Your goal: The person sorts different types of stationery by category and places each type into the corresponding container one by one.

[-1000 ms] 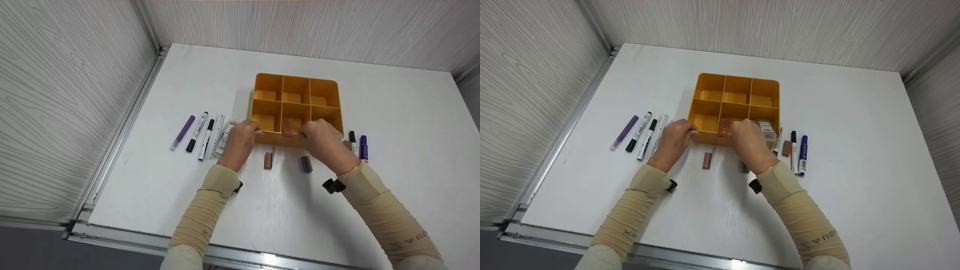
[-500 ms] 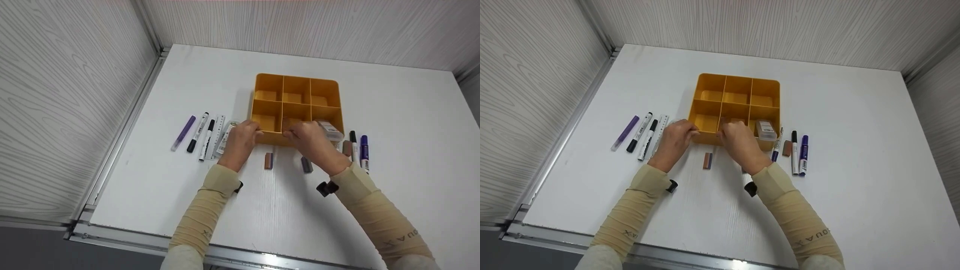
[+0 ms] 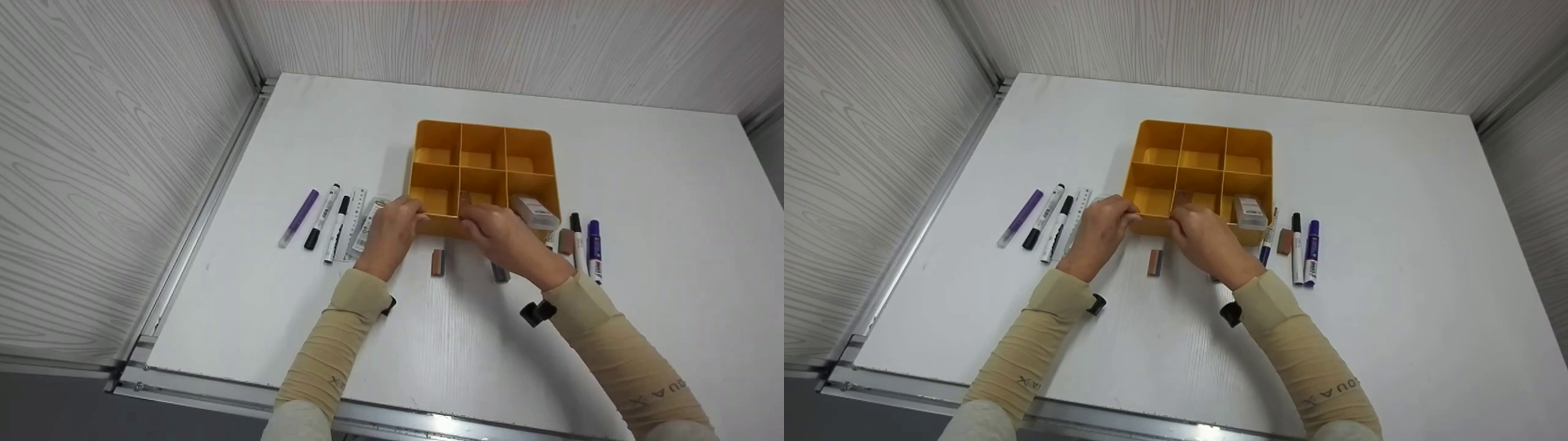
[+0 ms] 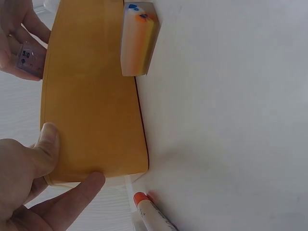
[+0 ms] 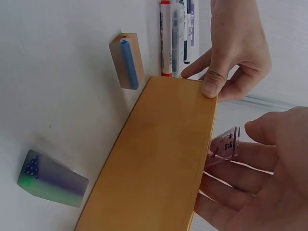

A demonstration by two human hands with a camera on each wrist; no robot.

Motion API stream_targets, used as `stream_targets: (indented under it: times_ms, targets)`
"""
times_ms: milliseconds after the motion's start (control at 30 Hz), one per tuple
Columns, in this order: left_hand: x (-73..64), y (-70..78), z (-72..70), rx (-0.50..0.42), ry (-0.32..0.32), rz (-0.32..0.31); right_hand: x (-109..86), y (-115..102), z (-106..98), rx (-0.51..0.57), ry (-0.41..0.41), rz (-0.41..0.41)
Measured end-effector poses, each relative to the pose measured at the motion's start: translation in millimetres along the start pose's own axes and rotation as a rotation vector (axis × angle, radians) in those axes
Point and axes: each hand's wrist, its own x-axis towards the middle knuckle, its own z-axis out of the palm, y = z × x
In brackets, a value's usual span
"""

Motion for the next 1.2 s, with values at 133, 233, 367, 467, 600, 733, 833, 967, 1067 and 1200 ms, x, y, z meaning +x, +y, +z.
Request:
stream_targets:
  times_ms: [133,233,367,467,600,733,833,967,1067,1200]
  targets:
    - [-0.5,-0.2,1.0,-0.001,-0.010,-0.002,-5.8,5,0,0.022,0.016,-0.022]
    - [-0.8,-0.5,1.8,0.002,-0.011,0.001,-11.3,6,-5,0.032,0.041,-0.021]
    - [-0.9,-1.1,2.2,-0.004,-0.002,0.008,-19.7,7,-17,0.021,0.091,-0.030]
    - [-0.8,-1.2,1.7,-0.014,0.004,0.014,-26.3,12,-25,0.007,0.167,-0.052]
    - [-1.0,-0.6,0.6,-0.017,0.005,0.014,-36.6,21,-37,-0.006,0.255,-0.072]
    - [-1.1,0.4,0.3,-0.006,0.009,0.014,-47.7,28,-49,-0.023,0.305,-0.040]
    - [-0.9,0.8,0.6,-0.004,0.011,0.015,-57.3,34,-59,-0.016,0.335,0.008]
    - [-0.8,0.7,1.2,-0.007,0.004,0.006,-71.2,43,-71,-0.006,0.365,0.103]
    - [-0.9,0.6,1.3,-0.009,-0.002,-0.004,-80.5,51,-78,-0.014,0.390,0.172]
    - [-0.7,1.1,0.9,-0.008,-0.008,-0.012,-92.0,63,-81,-0.020,0.424,0.227]
